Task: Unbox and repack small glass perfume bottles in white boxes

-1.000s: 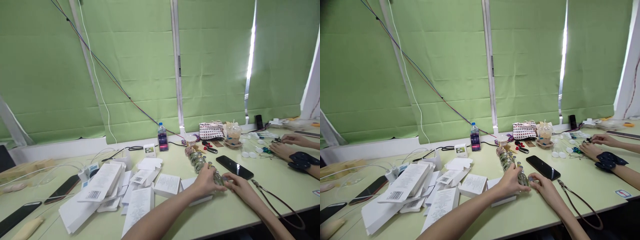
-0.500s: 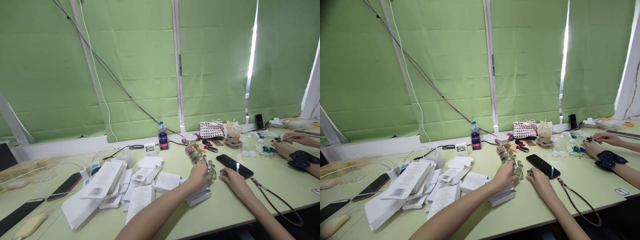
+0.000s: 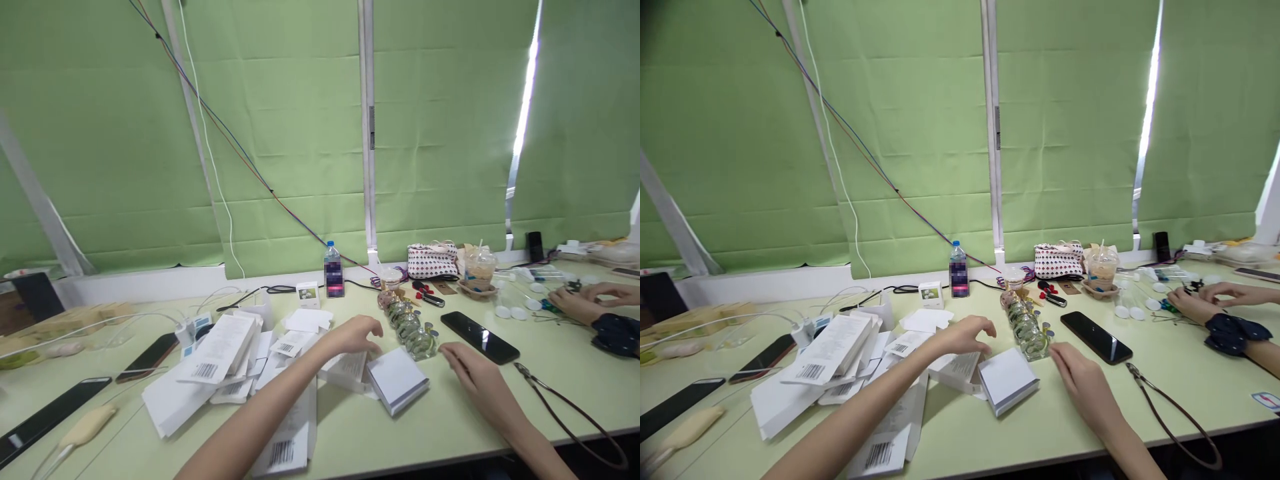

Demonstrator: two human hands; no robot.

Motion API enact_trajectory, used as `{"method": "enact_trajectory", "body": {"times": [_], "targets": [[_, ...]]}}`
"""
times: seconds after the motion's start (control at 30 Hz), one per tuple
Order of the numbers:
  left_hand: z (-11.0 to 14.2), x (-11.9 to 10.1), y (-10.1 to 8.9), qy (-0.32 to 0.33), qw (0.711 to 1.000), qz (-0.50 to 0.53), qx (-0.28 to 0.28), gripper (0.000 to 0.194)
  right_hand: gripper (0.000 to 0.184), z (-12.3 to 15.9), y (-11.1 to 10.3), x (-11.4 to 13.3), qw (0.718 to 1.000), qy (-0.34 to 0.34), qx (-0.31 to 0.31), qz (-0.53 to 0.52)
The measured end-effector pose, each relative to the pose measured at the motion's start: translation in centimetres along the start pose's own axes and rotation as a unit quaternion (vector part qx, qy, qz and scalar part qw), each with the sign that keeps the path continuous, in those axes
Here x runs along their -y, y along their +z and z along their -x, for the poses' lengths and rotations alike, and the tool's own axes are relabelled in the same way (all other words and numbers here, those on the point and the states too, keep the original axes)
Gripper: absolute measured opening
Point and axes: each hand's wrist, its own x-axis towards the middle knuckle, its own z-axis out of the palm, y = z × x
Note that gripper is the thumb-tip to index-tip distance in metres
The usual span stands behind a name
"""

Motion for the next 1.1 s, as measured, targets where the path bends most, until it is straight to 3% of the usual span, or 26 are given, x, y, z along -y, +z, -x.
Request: {"method": "enact_trajectory", "body": {"times": [0.1, 0.17, 0.27, 0.33, 0.43, 0.5, 0.63, 0.7, 0.73, 0.8, 0.97, 1.1], "targets": [[1.1, 0.7, 0.1, 0.001, 0.997, 0.008, 0.078, 0.047, 0.018, 0.2, 0.9, 2.4, 0.985, -0.083, 0.148, -0.032], [1.2, 0.4, 0.9, -0.005, 0.996, -0.014, 0.093, 0.05, 0.02, 0.6, 1.9, 3.4, 0.969, -0.143, 0.2, -0.015], [0.6, -0.6, 2.5, 0.004, 0.997, -0.036, 0.072, 0.043, 0.011, 1.3, 2.9, 3.9, 0.954, -0.191, 0.232, 0.005], [0.1, -0.9, 2.9, 0.028, 0.998, -0.023, 0.046, 0.039, 0.015, 1.4, 2.8, 3.9, 0.947, -0.197, 0.254, -0.012], [-0.4, -0.1, 2.1, 0.046, 0.999, -0.007, -0.024, 0.036, 0.018, 1.2, 1.8, 3.8, 0.939, -0.178, 0.291, -0.047], [-0.3, 1.2, 0.8, 0.024, 0.999, -0.02, -0.01, 0.04, 0.018, 1.0, 1.3, 3.6, 0.939, -0.152, 0.305, -0.052], [0.5, 3.8, -0.9, -0.047, 0.981, -0.004, 0.19, 0.064, 0.012, 1.0, 1.2, 3.3, 0.956, -0.103, 0.273, 0.0], [0.7, 4.4, -0.9, -0.065, 0.972, -0.002, 0.225, 0.056, 0.004, 1.0, 1.4, 3.5, 0.967, -0.084, 0.239, 0.016], [0.7, 4.6, -0.7, -0.069, 0.971, -0.001, 0.231, 0.047, 0.01, 0.9, 1.5, 3.7, 0.971, -0.081, 0.225, 0.016], [0.5, 4.7, -0.2, -0.083, 0.968, 0.027, 0.234, 0.036, 0.018, 0.9, 1.5, 4.3, 0.973, -0.094, 0.209, 0.007], [0.5, 5.2, 0.0, -0.131, 0.951, 0.214, 0.184, 0.038, 0.016, 0.3, 1.3, 6.5, 0.972, -0.153, 0.18, -0.006], [1.5, 5.7, -1.3, -0.113, 0.927, 0.351, 0.067, 0.048, 0.017, -0.6, 1.7, 7.9, 0.982, -0.122, 0.131, -0.05]]}}
